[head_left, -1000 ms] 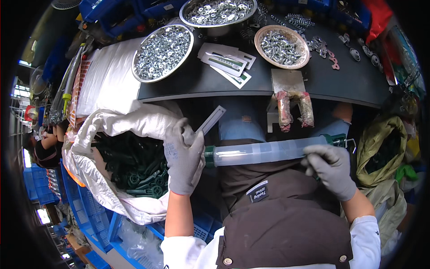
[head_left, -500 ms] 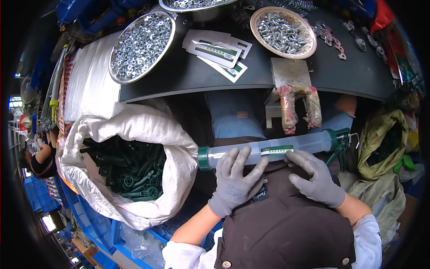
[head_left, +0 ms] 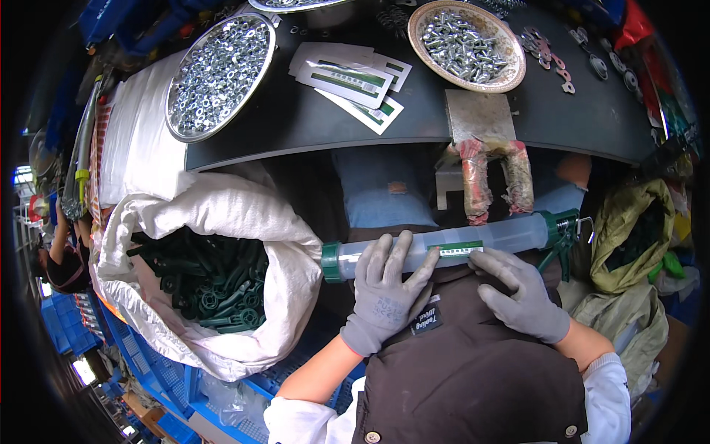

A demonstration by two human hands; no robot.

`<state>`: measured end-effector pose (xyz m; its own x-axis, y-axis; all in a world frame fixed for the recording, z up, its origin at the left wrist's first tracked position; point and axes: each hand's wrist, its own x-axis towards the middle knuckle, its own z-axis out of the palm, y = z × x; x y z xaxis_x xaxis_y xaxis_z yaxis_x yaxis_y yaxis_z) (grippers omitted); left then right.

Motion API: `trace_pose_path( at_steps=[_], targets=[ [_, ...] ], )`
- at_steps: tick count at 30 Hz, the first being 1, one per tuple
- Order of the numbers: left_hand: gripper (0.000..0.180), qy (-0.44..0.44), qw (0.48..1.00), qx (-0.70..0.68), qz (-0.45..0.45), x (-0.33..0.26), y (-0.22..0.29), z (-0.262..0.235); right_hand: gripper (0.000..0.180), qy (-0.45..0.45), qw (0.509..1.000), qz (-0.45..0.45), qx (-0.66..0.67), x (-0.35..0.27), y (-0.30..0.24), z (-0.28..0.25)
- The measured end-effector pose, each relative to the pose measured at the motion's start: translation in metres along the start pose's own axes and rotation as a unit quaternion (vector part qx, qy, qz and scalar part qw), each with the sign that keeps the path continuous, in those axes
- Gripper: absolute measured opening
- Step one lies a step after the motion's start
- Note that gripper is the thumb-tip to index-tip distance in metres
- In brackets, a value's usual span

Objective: The person assembles mechanical components by applying grease with a grease gun, then securing metal plates with screws and washers using a power screwdriver.

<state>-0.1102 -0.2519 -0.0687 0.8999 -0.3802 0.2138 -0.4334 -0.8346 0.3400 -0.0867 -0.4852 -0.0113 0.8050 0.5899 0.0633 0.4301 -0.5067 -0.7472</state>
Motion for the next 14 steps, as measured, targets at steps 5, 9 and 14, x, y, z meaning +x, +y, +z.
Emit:
trace_pose_path(
  at_steps=[5, 9, 14],
  targets=[
    [0.056, 0.0, 1.0, 0.01, 0.005, 0.006, 0.004, 0.002, 0.033, 0.059, 0.99, 0.124, -0.033, -0.004, 0.001, -0.02],
    [0.059, -0.024, 0.996, 0.058, 0.064, 0.035, 0.019, 0.0, 0.058, 0.038, 0.976, 0.085, -0.199, 0.002, 0.03, -0.059],
    [0.073, -0.152, 0.971, 0.098, 0.156, 0.069, 0.035, 0.009, 0.067, -0.169, 0.945, 0.147, -0.237, 0.004, 0.079, -0.062]
  ],
)
